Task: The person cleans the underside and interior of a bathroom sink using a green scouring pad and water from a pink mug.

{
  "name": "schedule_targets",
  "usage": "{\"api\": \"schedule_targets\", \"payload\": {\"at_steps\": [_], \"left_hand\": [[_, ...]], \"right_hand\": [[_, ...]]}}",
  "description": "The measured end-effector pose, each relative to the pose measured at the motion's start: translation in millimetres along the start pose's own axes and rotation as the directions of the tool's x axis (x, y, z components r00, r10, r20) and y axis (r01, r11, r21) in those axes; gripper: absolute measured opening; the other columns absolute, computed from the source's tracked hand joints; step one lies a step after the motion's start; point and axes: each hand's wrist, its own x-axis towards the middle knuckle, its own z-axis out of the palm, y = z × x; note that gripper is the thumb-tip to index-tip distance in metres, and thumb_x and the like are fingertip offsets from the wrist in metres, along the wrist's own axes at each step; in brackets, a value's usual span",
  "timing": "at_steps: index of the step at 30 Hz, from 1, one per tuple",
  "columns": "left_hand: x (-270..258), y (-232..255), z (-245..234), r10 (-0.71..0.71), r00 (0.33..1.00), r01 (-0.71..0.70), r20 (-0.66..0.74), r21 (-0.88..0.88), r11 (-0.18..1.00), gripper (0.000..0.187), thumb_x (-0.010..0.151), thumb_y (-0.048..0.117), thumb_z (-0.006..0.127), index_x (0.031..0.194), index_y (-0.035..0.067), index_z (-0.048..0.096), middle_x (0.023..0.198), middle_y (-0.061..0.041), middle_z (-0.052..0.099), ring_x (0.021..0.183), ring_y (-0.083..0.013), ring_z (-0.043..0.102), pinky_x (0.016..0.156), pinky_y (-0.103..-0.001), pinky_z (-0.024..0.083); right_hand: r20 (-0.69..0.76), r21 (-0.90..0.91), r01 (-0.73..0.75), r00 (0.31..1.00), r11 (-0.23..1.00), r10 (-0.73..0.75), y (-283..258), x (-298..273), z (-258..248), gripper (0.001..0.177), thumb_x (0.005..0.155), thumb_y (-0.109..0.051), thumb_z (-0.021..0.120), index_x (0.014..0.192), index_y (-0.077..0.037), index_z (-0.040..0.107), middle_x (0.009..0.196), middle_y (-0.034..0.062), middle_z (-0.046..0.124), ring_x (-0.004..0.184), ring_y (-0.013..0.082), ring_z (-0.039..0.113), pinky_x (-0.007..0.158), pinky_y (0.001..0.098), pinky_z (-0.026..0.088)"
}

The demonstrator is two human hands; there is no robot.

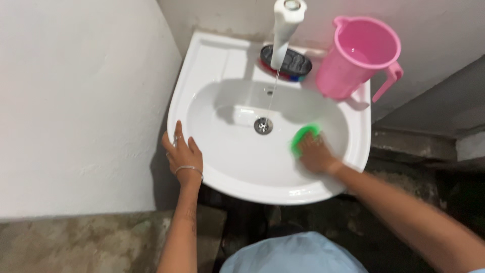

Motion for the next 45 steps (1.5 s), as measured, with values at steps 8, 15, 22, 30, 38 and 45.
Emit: {"api": "schedule_targets", "payload": {"at_steps": [8, 15, 22, 30, 38, 45], "left_hand": [[3, -1, 3, 0.050, 0.996, -0.049, -0.067, 0.015, 0.999, 0.055, 0.104, 0.027, 0.054, 0.157, 0.027, 0.038, 0.154, -0.014, 0.027, 0.115, -0.0389, 0.061, 0.090, -0.049, 0.058], [7, -8, 13, 0.063, 0.995, -0.063, -0.073, 0.002, 0.998, 0.056, 0.103, 0.027, 0.053, 0.157, 0.026, 0.036, 0.153, -0.015, 0.027, 0.112, -0.0388, 0.063, 0.084, -0.047, 0.061], [1, -11, 15, 0.066, 0.995, -0.065, -0.081, 0.020, 0.998, 0.057, 0.105, 0.027, 0.054, 0.158, 0.027, 0.036, 0.154, -0.013, 0.026, 0.109, -0.0381, 0.064, 0.084, -0.048, 0.061], [1, -11, 12, 0.059, 0.996, -0.057, -0.073, 0.024, 0.998, 0.055, 0.105, 0.027, 0.053, 0.158, 0.026, 0.035, 0.154, -0.015, 0.025, 0.115, -0.0382, 0.061, 0.089, -0.047, 0.060], [-1, -3, 8, 0.053, 0.997, -0.054, -0.060, -0.009, 0.998, 0.055, 0.105, 0.026, 0.052, 0.157, 0.025, 0.036, 0.155, -0.015, 0.025, 0.115, -0.0366, 0.059, 0.089, -0.047, 0.059], [2, 2, 3, 0.035, 0.998, -0.037, -0.058, -0.032, 0.999, 0.054, 0.104, 0.026, 0.051, 0.156, 0.025, 0.038, 0.155, -0.014, 0.027, 0.111, -0.0358, 0.061, 0.088, -0.045, 0.059]], "right_hand": [[-0.069, 0.733, 0.275, 0.940, 0.622, -0.334, -153, 53, -41, 0.065, 0.102, -0.043, 0.037, 0.153, -0.003, 0.032, 0.160, 0.0230, 0.031, 0.151, 0.0374, 0.027, 0.125, 0.0501, 0.021], [0.064, 0.011, 0.036, 0.997, 0.999, -0.036, -9, -8, -18, 0.068, 0.100, -0.044, 0.044, 0.154, -0.005, 0.031, 0.162, 0.0244, 0.025, 0.152, 0.0412, 0.023, 0.117, 0.0611, 0.031], [0.059, 0.777, 0.123, 0.962, 0.617, -0.266, -113, 25, -9, 0.070, 0.103, -0.056, 0.033, 0.156, -0.011, 0.029, 0.165, 0.0145, 0.021, 0.154, 0.0348, 0.017, 0.124, 0.0511, 0.015], [-0.043, 0.174, -0.204, 0.976, 0.963, 0.214, -48, 9, 29, 0.056, 0.103, -0.032, 0.047, 0.146, 0.004, 0.046, 0.151, 0.0335, 0.036, 0.136, 0.0489, 0.038, 0.110, 0.0552, 0.035], [-0.085, 0.471, 0.151, 0.988, 0.869, -0.126, -42, 5, 3, 0.031, 0.098, -0.032, 0.058, 0.126, -0.026, 0.070, 0.144, 0.0070, 0.049, 0.135, 0.0408, 0.037, 0.111, 0.0662, 0.026], [0.259, 0.371, -0.087, 0.966, 0.924, -0.013, -57, 25, -24, 0.051, 0.087, -0.019, 0.067, 0.134, -0.039, 0.061, 0.143, -0.0011, 0.046, 0.121, 0.0392, 0.048, 0.108, 0.0544, 0.041]]}}
